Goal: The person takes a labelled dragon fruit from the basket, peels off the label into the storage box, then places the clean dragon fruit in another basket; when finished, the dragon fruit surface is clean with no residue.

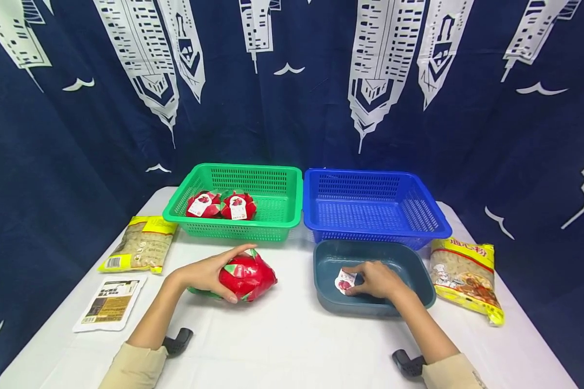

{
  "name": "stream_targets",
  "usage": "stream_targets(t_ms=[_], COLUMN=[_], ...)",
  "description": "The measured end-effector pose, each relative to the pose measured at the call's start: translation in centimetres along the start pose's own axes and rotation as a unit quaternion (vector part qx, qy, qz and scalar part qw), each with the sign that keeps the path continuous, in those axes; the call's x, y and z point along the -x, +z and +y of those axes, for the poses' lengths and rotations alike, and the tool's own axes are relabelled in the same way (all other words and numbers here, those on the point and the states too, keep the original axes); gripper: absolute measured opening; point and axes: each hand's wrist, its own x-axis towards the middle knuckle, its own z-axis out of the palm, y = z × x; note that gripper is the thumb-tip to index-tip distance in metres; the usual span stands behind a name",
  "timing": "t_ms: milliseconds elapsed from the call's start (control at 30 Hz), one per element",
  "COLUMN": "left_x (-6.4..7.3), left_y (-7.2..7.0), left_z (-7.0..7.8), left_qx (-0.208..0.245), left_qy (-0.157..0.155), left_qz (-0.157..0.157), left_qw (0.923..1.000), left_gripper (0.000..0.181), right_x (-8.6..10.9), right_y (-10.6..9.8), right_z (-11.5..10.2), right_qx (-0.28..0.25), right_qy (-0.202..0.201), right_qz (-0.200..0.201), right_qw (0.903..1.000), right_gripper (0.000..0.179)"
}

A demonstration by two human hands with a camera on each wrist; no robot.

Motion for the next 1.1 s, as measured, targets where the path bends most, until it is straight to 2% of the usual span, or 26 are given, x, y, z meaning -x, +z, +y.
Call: stream_targets(t_ms=[100, 200, 267, 333, 400, 500, 600, 667, 767, 867, 1000, 1100], left_x=[0.8, 1.6, 2.0, 2.3, 2.4, 2.6, 2.7, 2.8, 2.6, 2.1, 0.9, -0.9], left_y=[-0.6, -1.2, -1.4, -1.4, -1.3, -1.2, -1.0, -1.0, -1.0, -1.4, -2.1, -2.6], left_z=[0.4, 0.5, 0.4, 0.3, 0.2, 0.0, 0.0, 0.0, 0.2, 1.5, 6.2, 9.9], left_qx=[0.001, 0.009, 0.019, 0.03, 0.032, 0.028, 0.025, 0.02, 0.003, -0.011, 0.0, 0.039], left_qy=[-0.017, -0.035, -0.049, -0.062, -0.065, -0.055, -0.037, -0.026, -0.001, 0.035, 0.067, 0.096], left_qz=[-0.032, -0.058, -0.07, -0.076, -0.07, -0.048, -0.023, -0.013, 0.001, 0.023, 0.068, 0.109], left_qw=[0.9993, 0.9977, 0.9962, 0.9948, 0.9949, 0.997, 0.9987, 0.9994, 1.0, 0.9991, 0.9954, 0.9886], left_gripper=[0.105, 0.108, 0.108, 0.108, 0.106, 0.104, 0.103, 0.103, 0.103, 0.103, 0.101, 0.101], right_x=[0.3, 0.9, 1.3, 1.7, 2.0, 2.2, 2.3, 2.3, 2.3, 2.2, 2.0, 1.8], right_y=[-0.2, -1.1, -2.3, -4.1, -6.1, -9.1, -11.2, -11.9, -12.0, -11.2, -10.2, -9.8], right_z=[-0.3, -0.6, -0.8, -0.9, -0.7, 0.2, 2.2, 4.0, 6.8, 9.0, 10.9, 11.4], right_qx=[0.009, -0.006, -0.024, -0.034, -0.018, 0.009, 0.002, -0.015, -0.025, -0.022, -0.028, -0.041], right_qy=[-0.002, -0.004, -0.008, -0.013, -0.017, 0.011, 0.062, 0.093, 0.131, 0.154, 0.175, 0.185], right_qz=[0.011, 0.031, 0.056, 0.099, 0.161, 0.248, 0.279, 0.269, 0.232, 0.181, 0.11, 0.083], right_qw=[0.9999, 0.9995, 0.9981, 0.9944, 0.9866, 0.9688, 0.9583, 0.9585, 0.9635, 0.9711, 0.978, 0.9783], right_gripper=[0.064, 0.062, 0.057, 0.05, 0.045, 0.052, 0.071, 0.083, 0.095, 0.101, 0.102, 0.102])
